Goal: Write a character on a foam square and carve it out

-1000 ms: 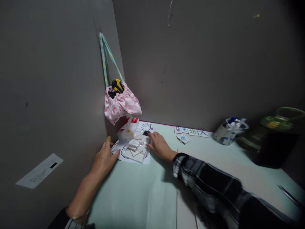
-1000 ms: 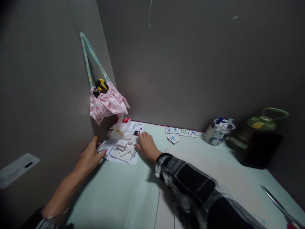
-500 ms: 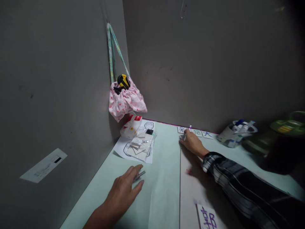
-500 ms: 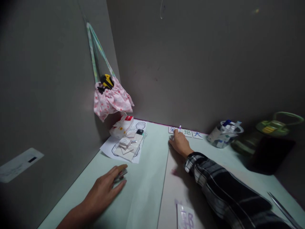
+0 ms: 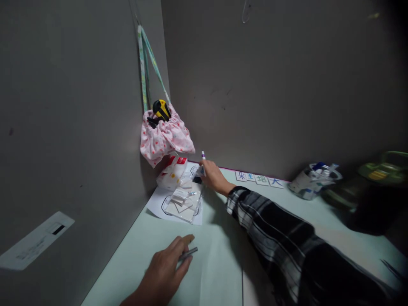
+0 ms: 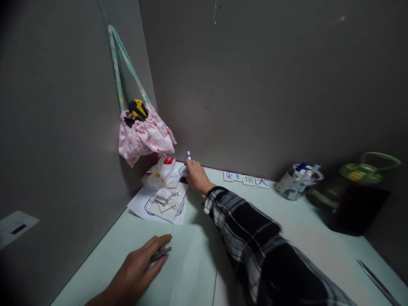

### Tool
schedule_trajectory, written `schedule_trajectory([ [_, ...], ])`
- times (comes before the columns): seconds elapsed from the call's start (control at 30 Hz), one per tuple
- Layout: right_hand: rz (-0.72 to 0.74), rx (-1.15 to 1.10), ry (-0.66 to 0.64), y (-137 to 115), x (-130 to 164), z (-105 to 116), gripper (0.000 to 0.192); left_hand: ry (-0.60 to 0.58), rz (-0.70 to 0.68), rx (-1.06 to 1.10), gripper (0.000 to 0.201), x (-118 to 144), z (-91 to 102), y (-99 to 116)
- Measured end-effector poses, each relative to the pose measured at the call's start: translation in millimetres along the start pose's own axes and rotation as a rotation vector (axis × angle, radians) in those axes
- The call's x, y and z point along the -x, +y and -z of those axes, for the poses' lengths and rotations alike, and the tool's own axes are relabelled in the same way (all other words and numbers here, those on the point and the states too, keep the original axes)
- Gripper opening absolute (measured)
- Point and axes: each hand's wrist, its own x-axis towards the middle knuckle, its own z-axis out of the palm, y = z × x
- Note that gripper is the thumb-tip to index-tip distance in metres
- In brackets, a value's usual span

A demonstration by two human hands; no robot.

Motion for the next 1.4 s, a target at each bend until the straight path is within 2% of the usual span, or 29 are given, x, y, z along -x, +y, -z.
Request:
schedule_trajectory([
  [0.07,0.063,0.017,0.012,-5,-11,2,0.039,0.008,-0.020,-0.029,0.043,1,-1.3,-2],
  [0.13,0.103,0.050,0.009,5,-7,9,0.041,0.016,-0.046,-0.038,0.044,1,-2.9,-4],
  [0.33,0.131,0.204,-0.130,90,53,36,0.033,-0.004,-0.112,-0.051,0.048,-1,-10.5,-9],
  [0.43,0.160,0.243,-0.221,122,68,41,0.030,-0.031,-0.119,-0.056,0.056,-1,-12.3,-9],
  [0.63,0.207,0.248,-0.346,137,58,29,0.028,-0.049,-0.102,-0.075,0.057,-1,-11.9,-12],
  [0.8,0.207,0.226,-0.391,143,52,25,0.026,-0.082,-0.086,-0.083,0.060,0,-16.8,-14],
  [0.93,0.201,0.210,-0.379,144,51,26,0.027,-0.041,-0.069,-0.072,0.061,1,-18.8,-14],
  [1.07,0.192,0.203,-0.325,131,52,31,0.027,-0.039,-0.082,-0.076,0.059,2,-16.2,-14],
  [1.23,0.170,0.166,-0.215,97,40,30,0.028,-0.047,-0.060,-0.106,0.062,2,-17.9,-14],
  [1.4,0.180,0.099,-0.108,48,4,17,0.030,-0.062,-0.066,-0.089,0.061,1,-15.4,-13],
])
